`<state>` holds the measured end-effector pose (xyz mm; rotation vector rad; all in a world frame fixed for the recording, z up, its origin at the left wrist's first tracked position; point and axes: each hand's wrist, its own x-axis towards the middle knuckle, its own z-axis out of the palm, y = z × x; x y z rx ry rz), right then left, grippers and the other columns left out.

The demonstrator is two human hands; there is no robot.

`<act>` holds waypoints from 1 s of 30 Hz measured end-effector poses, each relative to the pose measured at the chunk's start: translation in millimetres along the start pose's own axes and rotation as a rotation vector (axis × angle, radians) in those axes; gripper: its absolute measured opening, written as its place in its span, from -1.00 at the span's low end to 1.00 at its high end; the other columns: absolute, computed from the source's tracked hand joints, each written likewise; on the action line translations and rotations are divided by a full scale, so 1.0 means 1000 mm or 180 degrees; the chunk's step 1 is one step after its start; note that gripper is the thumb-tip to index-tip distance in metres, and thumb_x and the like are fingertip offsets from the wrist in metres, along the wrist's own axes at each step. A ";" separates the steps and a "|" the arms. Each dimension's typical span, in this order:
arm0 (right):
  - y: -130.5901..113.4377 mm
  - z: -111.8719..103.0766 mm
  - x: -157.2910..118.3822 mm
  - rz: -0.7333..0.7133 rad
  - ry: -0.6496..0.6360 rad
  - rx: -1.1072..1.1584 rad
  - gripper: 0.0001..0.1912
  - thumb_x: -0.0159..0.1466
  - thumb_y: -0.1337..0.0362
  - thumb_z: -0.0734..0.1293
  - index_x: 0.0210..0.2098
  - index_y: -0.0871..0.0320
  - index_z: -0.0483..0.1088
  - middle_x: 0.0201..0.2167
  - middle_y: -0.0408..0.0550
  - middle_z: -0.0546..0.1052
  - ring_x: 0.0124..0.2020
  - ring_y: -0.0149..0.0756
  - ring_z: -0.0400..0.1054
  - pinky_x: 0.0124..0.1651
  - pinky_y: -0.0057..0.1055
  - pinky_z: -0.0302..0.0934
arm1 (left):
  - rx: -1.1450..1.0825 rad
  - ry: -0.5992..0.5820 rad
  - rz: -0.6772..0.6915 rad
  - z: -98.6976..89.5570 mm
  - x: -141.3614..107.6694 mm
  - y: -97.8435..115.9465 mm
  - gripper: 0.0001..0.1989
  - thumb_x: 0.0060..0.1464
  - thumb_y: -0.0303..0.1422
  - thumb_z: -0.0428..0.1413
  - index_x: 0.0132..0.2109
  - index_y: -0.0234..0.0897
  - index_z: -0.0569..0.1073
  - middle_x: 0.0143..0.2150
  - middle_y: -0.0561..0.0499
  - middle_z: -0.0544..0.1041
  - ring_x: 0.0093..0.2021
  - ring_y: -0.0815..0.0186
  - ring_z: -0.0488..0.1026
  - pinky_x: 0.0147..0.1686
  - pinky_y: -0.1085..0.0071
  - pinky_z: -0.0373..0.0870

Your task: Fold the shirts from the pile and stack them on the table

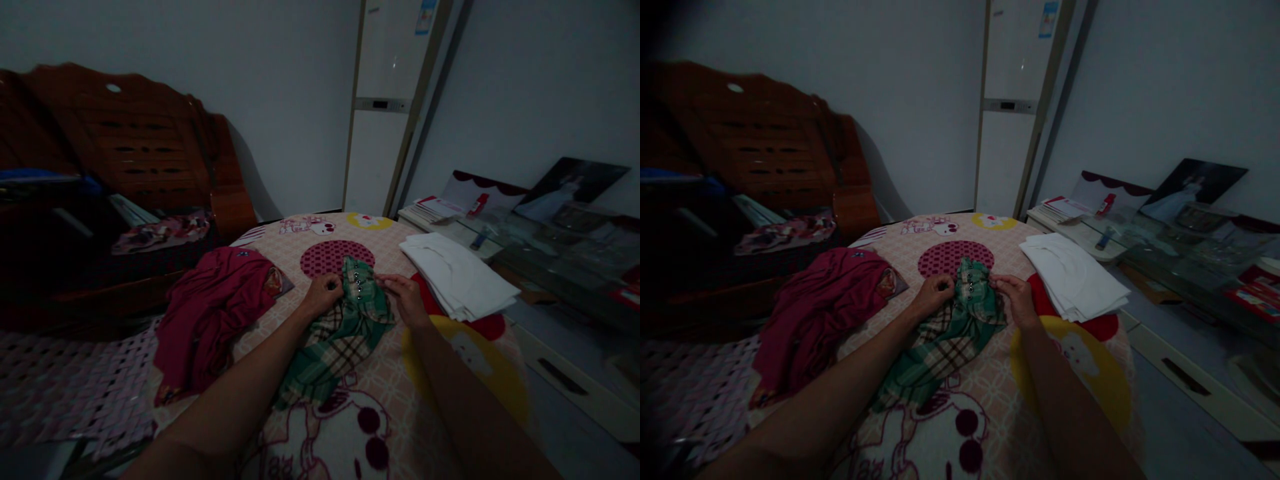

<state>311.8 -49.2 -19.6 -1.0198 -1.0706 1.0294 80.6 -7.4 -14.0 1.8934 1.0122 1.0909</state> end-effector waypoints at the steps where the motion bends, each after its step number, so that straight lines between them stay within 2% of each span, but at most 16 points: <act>1: 0.001 0.000 0.000 -0.0011 0.0037 -0.0115 -0.79 0.02 0.18 0.46 -0.34 0.10 0.60 -0.30 -0.05 0.64 -0.25 -0.17 0.48 -0.05 -0.22 0.30 | 0.0003 -0.0004 0.0002 0.000 0.000 0.000 -0.90 -0.15 -0.46 0.05 -0.57 -0.30 0.32 -0.53 0.11 0.36 -0.43 0.41 0.29 -0.40 0.50 0.19; 4: 0.002 0.000 -0.001 -0.0063 -0.0070 -0.0477 -0.77 0.04 0.11 0.47 -0.37 0.12 0.60 -0.38 -0.09 0.63 -0.29 -0.18 0.47 -0.14 -0.26 0.31 | 0.0013 -0.0019 -0.0011 0.000 0.000 -0.001 -0.90 -0.15 -0.43 0.05 -0.56 -0.29 0.32 -0.53 0.11 0.35 -0.43 0.41 0.28 -0.40 0.50 0.19; 9: -0.002 0.003 -0.003 -0.0092 -0.0418 -0.0697 -0.76 0.01 0.12 0.50 -0.34 0.09 0.61 -0.35 -0.12 0.62 -0.29 -0.21 0.45 -0.16 -0.29 0.30 | -0.0002 -0.0018 -0.0010 0.000 0.000 -0.001 -0.90 -0.14 -0.42 0.04 -0.55 -0.29 0.33 -0.54 0.11 0.35 -0.45 0.41 0.27 -0.42 0.50 0.17; 14: -0.004 0.002 -0.002 -0.0216 -0.0432 -0.0822 -0.85 0.02 0.17 0.49 -0.43 0.08 0.60 -0.32 -0.11 0.62 -0.23 -0.19 0.45 -0.07 -0.26 0.29 | -0.0008 -0.0025 -0.0049 0.000 -0.001 0.002 -0.89 -0.13 -0.43 0.04 -0.56 -0.29 0.32 -0.54 0.11 0.35 -0.46 0.42 0.27 -0.44 0.51 0.17; 20: -0.004 0.004 -0.004 -0.0163 -0.0486 -0.0763 -0.80 0.07 0.11 0.46 -0.38 0.09 0.60 -0.34 -0.12 0.61 -0.27 -0.22 0.44 -0.13 -0.29 0.30 | 0.0012 -0.0019 -0.0092 0.001 0.000 -0.001 -0.90 -0.14 -0.42 0.05 -0.55 -0.29 0.32 -0.55 0.12 0.33 -0.47 0.42 0.25 -0.46 0.51 0.15; 23: -0.002 0.003 -0.002 -0.0246 -0.0544 -0.0785 -0.81 0.02 0.13 0.49 -0.40 0.07 0.60 -0.29 -0.11 0.61 -0.23 -0.19 0.45 -0.08 -0.27 0.30 | 0.0003 -0.0018 -0.0063 0.001 0.000 -0.002 -0.89 -0.12 -0.42 0.04 -0.55 -0.29 0.32 -0.56 0.12 0.33 -0.47 0.42 0.25 -0.46 0.51 0.15; 27: 0.004 0.000 0.000 -0.0176 -0.0381 -0.0645 -0.85 0.00 0.17 0.51 -0.44 0.07 0.60 -0.27 -0.10 0.62 -0.18 -0.17 0.45 -0.02 -0.23 0.28 | -0.0021 -0.0002 -0.0029 0.000 0.000 -0.002 -0.92 -0.15 -0.45 0.05 -0.55 -0.29 0.32 -0.55 0.12 0.34 -0.47 0.42 0.26 -0.45 0.51 0.15; 30: 0.006 -0.002 0.000 0.0025 -0.0193 -0.0329 -0.82 0.01 0.17 0.50 -0.40 0.08 0.60 -0.33 -0.10 0.63 -0.24 -0.18 0.47 -0.08 -0.23 0.30 | -0.0030 -0.0005 -0.0018 0.000 0.000 -0.001 -0.91 -0.14 -0.46 0.05 -0.55 -0.30 0.34 -0.54 0.12 0.35 -0.45 0.42 0.28 -0.42 0.50 0.17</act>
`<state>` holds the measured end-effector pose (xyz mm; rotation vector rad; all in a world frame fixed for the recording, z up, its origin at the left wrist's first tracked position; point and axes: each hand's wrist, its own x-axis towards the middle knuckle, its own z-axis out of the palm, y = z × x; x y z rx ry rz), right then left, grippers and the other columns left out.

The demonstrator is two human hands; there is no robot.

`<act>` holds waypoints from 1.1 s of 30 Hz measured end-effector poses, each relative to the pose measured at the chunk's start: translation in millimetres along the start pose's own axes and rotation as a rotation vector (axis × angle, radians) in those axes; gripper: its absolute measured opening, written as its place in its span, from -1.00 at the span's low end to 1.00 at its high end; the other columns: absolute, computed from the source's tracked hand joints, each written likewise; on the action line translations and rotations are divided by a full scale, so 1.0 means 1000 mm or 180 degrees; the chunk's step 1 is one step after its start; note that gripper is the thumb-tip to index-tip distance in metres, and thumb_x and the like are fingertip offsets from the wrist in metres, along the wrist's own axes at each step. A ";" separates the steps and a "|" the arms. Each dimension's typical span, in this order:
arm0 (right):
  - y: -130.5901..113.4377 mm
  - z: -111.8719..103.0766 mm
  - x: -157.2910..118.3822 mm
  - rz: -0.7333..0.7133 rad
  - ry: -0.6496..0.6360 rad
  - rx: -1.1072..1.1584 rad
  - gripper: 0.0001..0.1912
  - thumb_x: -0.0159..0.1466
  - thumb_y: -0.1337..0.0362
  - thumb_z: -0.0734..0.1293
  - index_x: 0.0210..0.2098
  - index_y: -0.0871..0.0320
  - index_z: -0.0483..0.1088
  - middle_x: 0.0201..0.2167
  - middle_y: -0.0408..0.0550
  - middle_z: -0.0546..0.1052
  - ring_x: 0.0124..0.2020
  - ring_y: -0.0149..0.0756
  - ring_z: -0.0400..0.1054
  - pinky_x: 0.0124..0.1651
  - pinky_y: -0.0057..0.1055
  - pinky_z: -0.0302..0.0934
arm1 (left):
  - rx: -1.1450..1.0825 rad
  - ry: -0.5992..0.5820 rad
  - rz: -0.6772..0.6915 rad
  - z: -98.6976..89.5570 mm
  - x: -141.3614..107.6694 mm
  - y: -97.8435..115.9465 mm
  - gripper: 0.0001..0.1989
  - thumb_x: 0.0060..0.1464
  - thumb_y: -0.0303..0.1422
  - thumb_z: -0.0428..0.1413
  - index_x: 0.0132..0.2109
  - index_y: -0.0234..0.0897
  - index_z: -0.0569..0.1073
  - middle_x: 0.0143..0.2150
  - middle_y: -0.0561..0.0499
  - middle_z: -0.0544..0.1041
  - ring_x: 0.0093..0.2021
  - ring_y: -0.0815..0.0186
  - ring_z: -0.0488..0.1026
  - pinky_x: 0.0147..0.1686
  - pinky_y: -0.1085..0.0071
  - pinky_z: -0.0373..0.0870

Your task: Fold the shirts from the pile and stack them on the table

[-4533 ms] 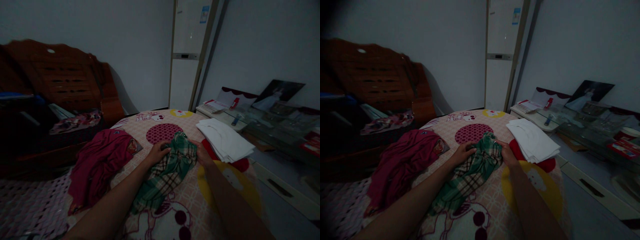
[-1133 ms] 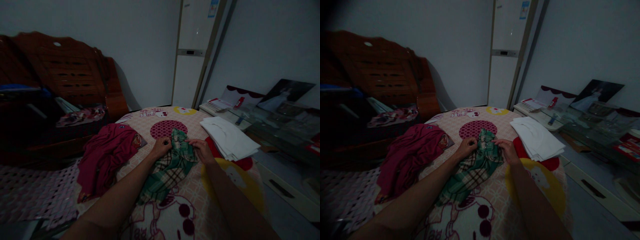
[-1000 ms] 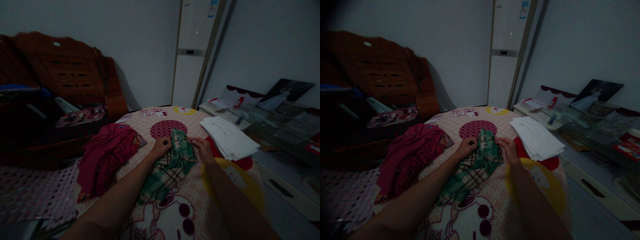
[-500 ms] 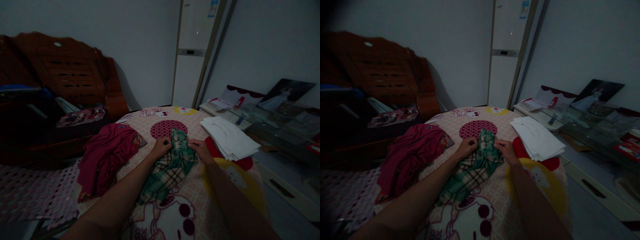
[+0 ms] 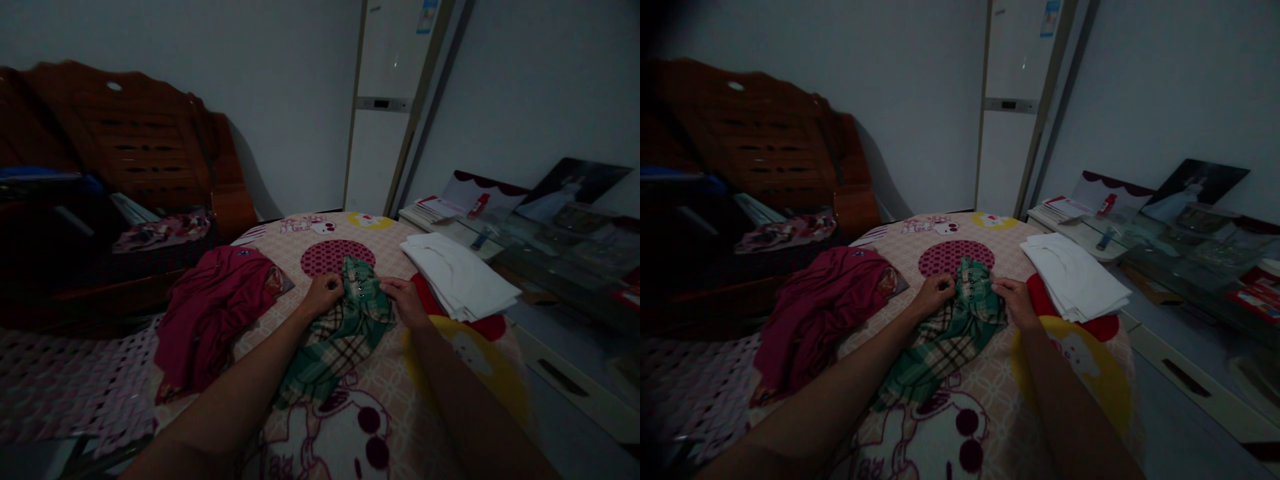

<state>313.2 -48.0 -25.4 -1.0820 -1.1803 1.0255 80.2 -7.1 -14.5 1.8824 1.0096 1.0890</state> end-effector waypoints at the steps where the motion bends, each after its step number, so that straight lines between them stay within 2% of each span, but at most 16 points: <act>1: 0.000 0.000 0.000 0.0049 0.0043 0.0115 -0.82 0.01 0.17 0.50 -0.39 0.09 0.59 -0.36 -0.10 0.63 -0.28 -0.18 0.47 -0.11 -0.24 0.31 | 0.0008 -0.0002 -0.0002 0.000 0.000 0.000 -0.91 -0.14 -0.46 0.06 -0.55 -0.30 0.34 -0.53 0.12 0.36 -0.44 0.42 0.29 -0.41 0.50 0.17; 7: -0.006 0.000 0.000 0.0194 0.0243 0.0615 -0.83 -0.04 0.18 0.51 -0.47 0.10 0.54 -0.47 -0.12 0.60 -0.34 -0.17 0.48 -0.14 -0.22 0.34 | 0.0025 0.0049 0.0056 0.000 0.000 0.002 -0.90 -0.15 -0.48 0.06 -0.57 -0.31 0.33 -0.54 0.12 0.36 -0.46 0.43 0.28 -0.41 0.50 0.17; 18: -0.009 0.002 -0.002 0.0286 0.0152 0.0868 -0.83 -0.04 0.18 0.52 -0.50 0.08 0.50 -0.51 -0.14 0.58 -0.36 -0.19 0.47 -0.19 -0.27 0.34 | 0.0189 0.0023 -0.0033 0.000 0.000 0.001 -0.90 -0.10 -0.49 0.06 -0.53 -0.31 0.37 -0.53 0.11 0.40 -0.45 0.41 0.33 -0.40 0.50 0.23; 21: -0.008 0.002 -0.002 0.0272 0.0123 0.0848 -0.82 -0.03 0.18 0.52 -0.50 0.10 0.49 -0.52 -0.15 0.57 -0.37 -0.21 0.46 -0.22 -0.29 0.33 | 0.0182 0.0227 0.0105 -0.002 -0.001 0.007 -0.94 -0.08 -0.47 0.09 -0.39 -0.30 0.46 -0.38 0.06 0.51 -0.32 0.34 0.43 -0.28 0.46 0.34; 24: -0.009 0.002 -0.003 0.0261 0.0049 0.0807 -0.81 -0.02 0.17 0.51 -0.48 0.11 0.49 -0.52 -0.16 0.56 -0.40 -0.25 0.45 -0.27 -0.34 0.32 | 0.0185 0.0432 0.0506 -0.003 -0.004 0.018 -0.79 -0.04 -0.49 0.08 -0.22 -0.28 0.52 -0.18 -0.01 0.56 -0.14 0.27 0.47 -0.13 0.37 0.39; 26: -0.009 0.002 -0.003 0.0271 -0.0008 0.0793 -0.80 -0.01 0.16 0.50 -0.47 0.12 0.50 -0.52 -0.16 0.56 -0.41 -0.25 0.44 -0.28 -0.35 0.32 | 0.0208 0.0213 0.0863 -0.002 -0.007 0.027 -0.78 0.03 -0.49 0.07 -0.17 -0.27 0.53 -0.13 -0.04 0.56 -0.09 0.25 0.47 -0.08 0.33 0.38; 28: -0.009 0.002 -0.003 0.0296 -0.0020 0.0780 -0.81 -0.01 0.16 0.51 -0.47 0.11 0.50 -0.52 -0.16 0.56 -0.43 -0.26 0.43 -0.28 -0.34 0.32 | 0.0295 -0.0180 0.1160 0.000 -0.010 0.033 -0.81 0.06 -0.44 0.10 -0.15 -0.27 0.54 -0.14 -0.06 0.57 -0.09 0.23 0.48 -0.05 0.31 0.37; 30: -0.009 0.002 -0.003 0.0295 0.0003 0.0783 -0.82 -0.03 0.16 0.51 -0.49 0.09 0.50 -0.53 -0.15 0.55 -0.44 -0.26 0.42 -0.28 -0.32 0.32 | 0.0476 -0.0475 0.1306 0.004 -0.013 0.036 -0.82 0.06 -0.39 0.15 -0.16 -0.27 0.54 -0.17 -0.07 0.58 -0.12 0.22 0.48 -0.05 0.30 0.36; 33: -0.008 0.002 -0.002 0.0304 0.0016 0.0780 -0.82 -0.03 0.17 0.51 -0.49 0.09 0.50 -0.52 -0.15 0.55 -0.44 -0.26 0.41 -0.27 -0.31 0.30 | 0.0728 -0.0542 0.1341 0.007 -0.015 0.035 -0.85 0.08 -0.39 0.15 -0.18 -0.27 0.53 -0.20 -0.07 0.58 -0.14 0.22 0.47 -0.07 0.30 0.35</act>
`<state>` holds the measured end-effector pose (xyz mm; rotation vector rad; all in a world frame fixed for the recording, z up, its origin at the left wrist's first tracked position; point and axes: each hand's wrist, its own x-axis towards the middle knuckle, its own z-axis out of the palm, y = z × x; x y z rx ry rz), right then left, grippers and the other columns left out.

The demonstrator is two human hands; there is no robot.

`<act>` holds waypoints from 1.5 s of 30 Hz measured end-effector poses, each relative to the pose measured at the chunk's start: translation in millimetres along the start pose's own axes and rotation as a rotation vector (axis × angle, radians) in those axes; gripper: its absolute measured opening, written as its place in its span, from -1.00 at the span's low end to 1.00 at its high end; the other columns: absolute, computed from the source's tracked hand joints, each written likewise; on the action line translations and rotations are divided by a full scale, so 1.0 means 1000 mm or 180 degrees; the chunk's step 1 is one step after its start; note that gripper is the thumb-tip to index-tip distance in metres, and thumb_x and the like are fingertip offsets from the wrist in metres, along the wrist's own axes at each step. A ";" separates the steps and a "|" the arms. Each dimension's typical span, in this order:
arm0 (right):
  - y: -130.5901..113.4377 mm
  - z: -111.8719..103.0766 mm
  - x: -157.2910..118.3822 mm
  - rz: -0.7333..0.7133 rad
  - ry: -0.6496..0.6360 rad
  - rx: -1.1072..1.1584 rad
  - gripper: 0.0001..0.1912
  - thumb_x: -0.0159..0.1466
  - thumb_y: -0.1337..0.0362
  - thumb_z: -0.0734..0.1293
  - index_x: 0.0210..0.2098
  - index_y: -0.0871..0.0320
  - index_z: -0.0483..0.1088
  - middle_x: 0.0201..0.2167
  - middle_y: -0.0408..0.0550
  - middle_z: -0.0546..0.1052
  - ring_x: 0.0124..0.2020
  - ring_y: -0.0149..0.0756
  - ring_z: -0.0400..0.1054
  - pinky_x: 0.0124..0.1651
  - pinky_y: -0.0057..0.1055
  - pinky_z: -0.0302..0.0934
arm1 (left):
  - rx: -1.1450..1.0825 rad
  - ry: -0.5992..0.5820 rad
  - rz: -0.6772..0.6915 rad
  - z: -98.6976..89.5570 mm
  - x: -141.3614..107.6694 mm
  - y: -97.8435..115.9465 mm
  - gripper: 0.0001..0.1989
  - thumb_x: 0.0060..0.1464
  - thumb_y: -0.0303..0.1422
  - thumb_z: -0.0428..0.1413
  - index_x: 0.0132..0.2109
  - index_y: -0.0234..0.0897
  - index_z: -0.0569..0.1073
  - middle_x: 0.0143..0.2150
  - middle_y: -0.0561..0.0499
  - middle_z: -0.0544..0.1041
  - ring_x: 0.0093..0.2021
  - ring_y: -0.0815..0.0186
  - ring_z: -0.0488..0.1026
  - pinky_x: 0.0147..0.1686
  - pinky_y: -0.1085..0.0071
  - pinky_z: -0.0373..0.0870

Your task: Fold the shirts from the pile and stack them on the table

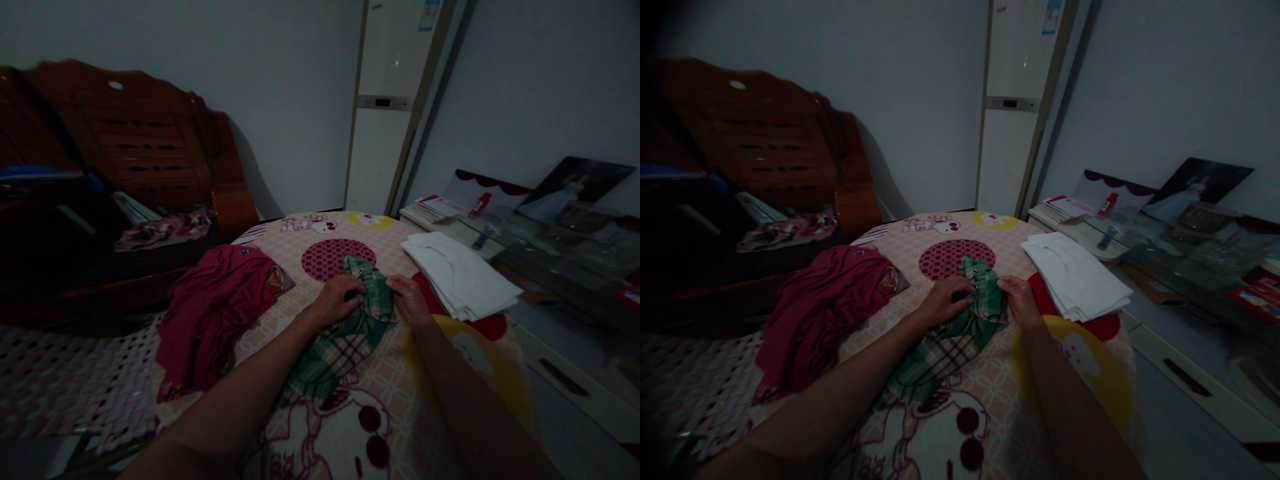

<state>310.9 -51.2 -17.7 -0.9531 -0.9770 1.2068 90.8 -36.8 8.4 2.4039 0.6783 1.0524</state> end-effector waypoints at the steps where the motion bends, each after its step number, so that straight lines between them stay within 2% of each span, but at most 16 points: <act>1: 0.000 0.000 0.000 0.0009 0.0001 -0.0015 -0.82 -0.04 0.17 0.51 -0.49 0.09 0.51 -0.52 -0.16 0.55 -0.44 -0.26 0.41 -0.27 -0.31 0.30 | 0.0038 0.0023 -0.0007 0.001 0.000 0.000 -0.86 0.09 -0.40 0.13 -0.19 -0.28 0.53 -0.22 -0.07 0.57 -0.15 0.22 0.48 -0.08 0.31 0.35; 12: -0.004 0.004 -0.002 0.0030 -0.0010 0.0018 -0.80 -0.05 0.17 0.52 -0.48 0.11 0.52 -0.54 -0.18 0.54 -0.47 -0.33 0.38 -0.33 -0.40 0.29 | -0.0221 0.0108 -0.0099 0.001 0.001 0.002 -0.92 0.06 -0.47 0.09 -0.36 -0.30 0.48 -0.36 0.00 0.54 -0.32 0.33 0.46 -0.27 0.44 0.32; 16: -0.005 0.005 -0.003 0.0063 -0.0022 0.0062 -0.81 -0.06 0.18 0.52 -0.49 0.11 0.52 -0.53 -0.18 0.54 -0.48 -0.34 0.37 -0.35 -0.42 0.27 | -0.0048 0.0128 -0.0274 0.001 -0.001 0.001 -0.90 0.03 -0.41 0.17 -0.24 -0.29 0.50 -0.33 0.01 0.53 -0.34 0.33 0.45 -0.31 0.44 0.32; 22: -0.002 0.003 -0.002 0.0037 -0.0088 -0.0010 -0.80 -0.04 0.16 0.51 -0.47 0.11 0.52 -0.54 -0.15 0.55 -0.48 -0.30 0.38 -0.35 -0.38 0.27 | 0.0333 -0.0210 -0.0053 0.004 -0.003 -0.004 -0.78 0.09 -0.41 0.16 -0.08 -0.27 0.50 -0.20 -0.05 0.55 -0.18 0.26 0.47 -0.18 0.37 0.35; 30: -0.001 0.002 -0.002 0.0102 -0.0079 -0.0003 -0.81 -0.04 0.18 0.52 -0.44 0.09 0.55 -0.45 -0.14 0.60 -0.41 -0.25 0.43 -0.28 -0.34 0.29 | 0.0261 -0.0282 -0.0104 0.007 -0.003 -0.007 -0.85 0.09 -0.44 0.11 -0.16 -0.27 0.49 -0.23 -0.04 0.53 -0.23 0.26 0.46 -0.23 0.39 0.34; 37: -0.002 0.004 -0.002 0.0069 -0.0041 -0.0029 -0.78 -0.07 0.15 0.53 -0.45 0.09 0.55 -0.44 -0.13 0.61 -0.31 -0.20 0.47 -0.18 -0.29 0.32 | -0.0025 -0.0071 -0.0297 0.003 -0.001 -0.001 -0.91 0.01 -0.41 0.16 -0.27 -0.28 0.49 -0.34 0.01 0.51 -0.31 0.31 0.43 -0.30 0.43 0.30; 40: -0.004 0.006 -0.003 0.0073 -0.0084 -0.0035 -0.78 -0.07 0.15 0.54 -0.44 0.10 0.57 -0.40 -0.11 0.62 -0.28 -0.19 0.48 -0.13 -0.27 0.32 | -0.0249 -0.0131 -0.0379 0.001 0.000 0.005 -0.89 0.03 -0.33 0.17 -0.34 -0.30 0.48 -0.40 0.03 0.49 -0.37 0.33 0.41 -0.34 0.46 0.26; 43: -0.007 0.010 -0.006 0.0029 -0.0295 -0.0212 -0.79 -0.06 0.15 0.54 -0.45 0.11 0.58 -0.27 -0.07 0.63 -0.21 -0.17 0.47 -0.09 -0.25 0.31 | -0.0425 -0.0070 -0.0706 0.001 0.001 0.005 -0.78 0.11 -0.23 0.12 -0.36 -0.31 0.47 -0.46 0.06 0.47 -0.44 0.37 0.37 -0.42 0.48 0.21; 45: -0.009 0.013 -0.009 -0.0026 -0.0572 -0.0436 -0.81 -0.02 0.15 0.53 -0.44 0.11 0.60 -0.18 -0.04 0.63 -0.17 -0.16 0.47 -0.07 -0.24 0.30 | -0.0554 0.0181 -0.1012 0.003 0.002 0.000 -0.73 0.13 -0.18 0.09 -0.34 -0.32 0.47 -0.48 0.07 0.46 -0.46 0.38 0.36 -0.45 0.48 0.19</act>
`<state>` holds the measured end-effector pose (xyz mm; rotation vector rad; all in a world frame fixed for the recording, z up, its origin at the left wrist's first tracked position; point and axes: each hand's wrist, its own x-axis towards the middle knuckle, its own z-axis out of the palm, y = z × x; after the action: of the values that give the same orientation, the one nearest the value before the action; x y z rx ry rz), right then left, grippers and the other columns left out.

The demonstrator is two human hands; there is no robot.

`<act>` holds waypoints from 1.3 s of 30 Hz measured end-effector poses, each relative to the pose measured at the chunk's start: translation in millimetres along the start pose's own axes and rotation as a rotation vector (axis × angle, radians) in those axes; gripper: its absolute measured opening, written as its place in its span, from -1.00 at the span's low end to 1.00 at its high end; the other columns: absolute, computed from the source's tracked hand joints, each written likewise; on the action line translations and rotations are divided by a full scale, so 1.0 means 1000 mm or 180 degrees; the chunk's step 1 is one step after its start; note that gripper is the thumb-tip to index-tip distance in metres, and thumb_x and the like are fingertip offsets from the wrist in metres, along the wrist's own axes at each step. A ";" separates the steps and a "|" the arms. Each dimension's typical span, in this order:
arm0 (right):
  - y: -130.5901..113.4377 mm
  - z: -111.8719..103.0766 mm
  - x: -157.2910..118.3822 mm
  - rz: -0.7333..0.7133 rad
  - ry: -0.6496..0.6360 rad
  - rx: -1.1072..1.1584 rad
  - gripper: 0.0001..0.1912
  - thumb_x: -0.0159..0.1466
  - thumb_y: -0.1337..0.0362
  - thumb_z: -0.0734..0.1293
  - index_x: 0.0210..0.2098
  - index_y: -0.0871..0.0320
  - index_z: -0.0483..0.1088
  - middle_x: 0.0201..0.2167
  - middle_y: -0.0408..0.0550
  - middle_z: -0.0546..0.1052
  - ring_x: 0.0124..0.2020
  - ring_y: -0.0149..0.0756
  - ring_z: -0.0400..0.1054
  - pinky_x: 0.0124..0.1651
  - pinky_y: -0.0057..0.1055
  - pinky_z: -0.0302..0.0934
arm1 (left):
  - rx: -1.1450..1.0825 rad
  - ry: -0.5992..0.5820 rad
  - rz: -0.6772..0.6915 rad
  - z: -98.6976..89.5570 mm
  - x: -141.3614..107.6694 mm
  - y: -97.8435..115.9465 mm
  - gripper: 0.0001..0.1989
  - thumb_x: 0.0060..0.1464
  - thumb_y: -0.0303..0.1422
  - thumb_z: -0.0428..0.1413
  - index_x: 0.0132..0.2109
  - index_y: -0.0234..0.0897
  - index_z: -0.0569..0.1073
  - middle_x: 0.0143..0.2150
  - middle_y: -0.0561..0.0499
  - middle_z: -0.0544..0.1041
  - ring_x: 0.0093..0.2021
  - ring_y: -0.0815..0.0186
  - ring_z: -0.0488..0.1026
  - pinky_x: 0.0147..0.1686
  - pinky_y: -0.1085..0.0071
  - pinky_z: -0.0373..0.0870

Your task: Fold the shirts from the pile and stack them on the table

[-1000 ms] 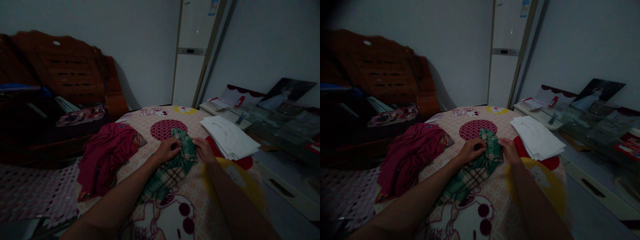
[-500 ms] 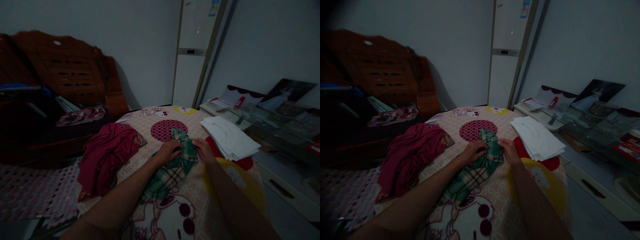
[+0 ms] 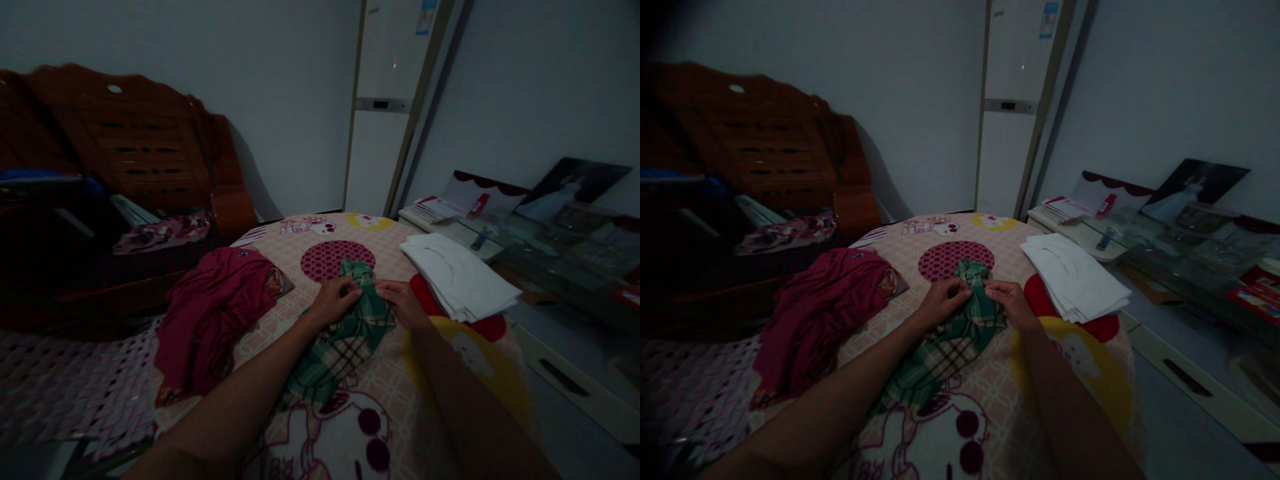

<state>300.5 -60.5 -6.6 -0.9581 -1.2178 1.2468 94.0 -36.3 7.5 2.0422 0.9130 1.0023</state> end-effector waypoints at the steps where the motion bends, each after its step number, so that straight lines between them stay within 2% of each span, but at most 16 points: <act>1: -0.001 0.002 -0.001 -0.0038 -0.0158 -0.0156 -0.81 0.01 0.15 0.52 -0.41 0.10 0.61 -0.15 -0.03 0.62 -0.14 -0.15 0.47 -0.05 -0.24 0.30 | -0.0099 0.0172 -0.0158 0.000 0.001 -0.003 -0.72 0.12 -0.16 0.09 -0.33 -0.32 0.47 -0.48 0.07 0.46 -0.47 0.37 0.36 -0.46 0.48 0.19; 4: -0.001 0.006 -0.003 -0.0242 -0.0544 -0.0658 -0.85 0.06 0.16 0.50 -0.38 0.06 0.63 -0.16 -0.03 0.62 -0.11 -0.14 0.46 -0.01 -0.22 0.29 | -0.0378 0.0504 -0.0656 0.001 0.005 -0.014 -0.66 0.08 -0.08 0.11 -0.29 -0.32 0.45 -0.50 0.08 0.45 -0.49 0.36 0.37 -0.49 0.48 0.20; 6: -0.001 0.009 -0.004 -0.0369 -0.0680 -0.0847 -0.87 0.05 0.16 0.50 -0.41 0.04 0.63 -0.21 -0.05 0.63 -0.12 -0.15 0.46 -0.02 -0.22 0.30 | -0.0418 0.0487 -0.0849 0.001 0.007 -0.019 -0.64 0.02 -0.06 0.15 -0.31 -0.31 0.44 -0.51 0.09 0.44 -0.50 0.36 0.35 -0.50 0.48 0.20; 8: -0.001 0.011 -0.004 -0.0408 -0.0756 -0.0860 -0.88 0.04 0.15 0.50 -0.42 0.02 0.63 -0.24 -0.07 0.63 -0.14 -0.16 0.46 -0.04 -0.22 0.31 | -0.0281 0.0407 -0.0858 0.000 0.008 -0.022 -0.68 -0.05 -0.10 0.20 -0.38 -0.31 0.42 -0.53 0.11 0.42 -0.50 0.38 0.33 -0.51 0.50 0.18; 11: 0.000 0.011 -0.006 -0.0209 -0.0699 -0.0656 -0.83 0.08 0.11 0.48 -0.37 0.03 0.63 -0.22 -0.06 0.63 -0.18 -0.17 0.48 -0.09 -0.23 0.33 | -0.0065 0.0409 -0.0798 0.000 0.008 -0.026 -0.78 -0.10 -0.26 0.20 -0.49 -0.30 0.37 -0.57 0.15 0.36 -0.51 0.41 0.29 -0.52 0.52 0.13; 13: 0.002 0.009 -0.005 -0.0101 -0.0488 -0.0426 -0.80 0.11 0.08 0.46 -0.38 0.05 0.63 -0.22 -0.04 0.63 -0.21 -0.17 0.49 -0.12 -0.24 0.34 | -0.0190 0.0421 -0.0823 0.000 0.007 -0.030 -0.84 -0.09 -0.32 0.14 -0.51 -0.29 0.36 -0.59 0.15 0.35 -0.52 0.42 0.29 -0.53 0.53 0.13; 17: 0.005 0.005 -0.002 -0.0204 0.0138 -0.0136 -0.79 0.08 0.10 0.47 -0.35 0.06 0.62 -0.25 -0.05 0.64 -0.20 -0.18 0.48 -0.07 -0.26 0.32 | -0.0812 0.0588 -0.0860 -0.002 0.008 -0.032 -0.89 -0.11 -0.35 0.12 -0.48 -0.29 0.36 -0.56 0.15 0.36 -0.51 0.41 0.31 -0.52 0.53 0.18; 20: 0.006 0.003 0.000 -0.0203 0.0341 -0.0217 -0.76 0.07 0.11 0.47 -0.30 0.06 0.61 -0.30 -0.08 0.64 -0.24 -0.20 0.48 -0.12 -0.30 0.32 | -0.1524 0.0724 -0.0863 -0.004 0.009 -0.028 -0.86 -0.14 -0.33 0.15 -0.47 -0.29 0.34 -0.54 0.15 0.37 -0.49 0.42 0.33 -0.48 0.53 0.25; 23: 0.007 0.003 0.000 -0.0202 0.0233 -0.0461 -0.73 0.11 0.08 0.45 -0.25 0.06 0.61 -0.28 -0.08 0.63 -0.26 -0.22 0.47 -0.15 -0.32 0.32 | -0.2312 0.0684 -0.1000 -0.006 0.009 -0.020 -0.80 -0.12 -0.28 0.19 -0.42 -0.28 0.33 -0.50 0.14 0.40 -0.48 0.42 0.37 -0.46 0.52 0.32; 26: 0.008 0.003 0.000 -0.0200 0.0134 -0.0559 -0.68 0.12 0.07 0.45 -0.16 0.04 0.59 -0.17 -0.08 0.62 -0.16 -0.20 0.47 -0.06 -0.29 0.32 | -0.2842 0.0739 -0.1097 -0.008 0.009 -0.014 -0.76 -0.15 -0.28 0.22 -0.35 -0.27 0.36 -0.46 0.13 0.43 -0.47 0.43 0.40 -0.41 0.50 0.39; 30: 0.009 0.005 0.000 -0.0260 -0.0122 -0.0828 -0.49 -0.01 0.15 0.54 -0.04 0.01 0.54 -0.02 -0.09 0.57 0.01 -0.13 0.42 0.11 -0.20 0.25 | -0.3139 0.1005 -0.1149 -0.016 0.012 -0.010 -0.75 -0.14 -0.30 0.22 -0.28 -0.27 0.39 -0.42 0.11 0.47 -0.46 0.42 0.43 -0.40 0.49 0.41; 33: 0.011 0.007 0.001 -0.0505 -0.0154 -0.1106 -0.51 -0.09 0.23 0.57 -0.12 0.01 0.58 -0.02 -0.10 0.57 0.06 -0.08 0.38 0.19 -0.16 0.17 | -0.3290 0.1213 -0.1194 -0.024 0.014 -0.012 -0.76 -0.12 -0.34 0.19 -0.23 -0.27 0.40 -0.41 0.10 0.50 -0.46 0.40 0.45 -0.41 0.47 0.42; 36: 0.013 0.007 0.002 -0.0384 -0.0166 -0.1085 -0.72 0.03 0.21 0.50 -0.23 0.03 0.60 -0.18 -0.12 0.61 -0.11 -0.14 0.45 0.03 -0.22 0.28 | -0.3309 0.1388 -0.1216 -0.027 0.015 -0.015 -0.81 -0.10 -0.36 0.19 -0.29 -0.27 0.38 -0.45 0.12 0.49 -0.49 0.42 0.43 -0.46 0.50 0.40; 39: 0.015 0.006 0.002 -0.0113 -0.0063 -0.0570 -0.79 0.09 0.16 0.46 -0.28 0.05 0.58 -0.35 -0.16 0.61 -0.32 -0.23 0.46 -0.18 -0.31 0.33 | -0.3230 0.1468 -0.1301 -0.027 0.015 -0.017 -0.81 -0.10 -0.36 0.21 -0.34 -0.27 0.35 -0.46 0.13 0.47 -0.52 0.47 0.41 -0.51 0.56 0.37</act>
<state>292.5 -57.5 -20.2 -1.0508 -1.3740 1.1357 73.2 -8.3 11.8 0.7646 0.7511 1.3427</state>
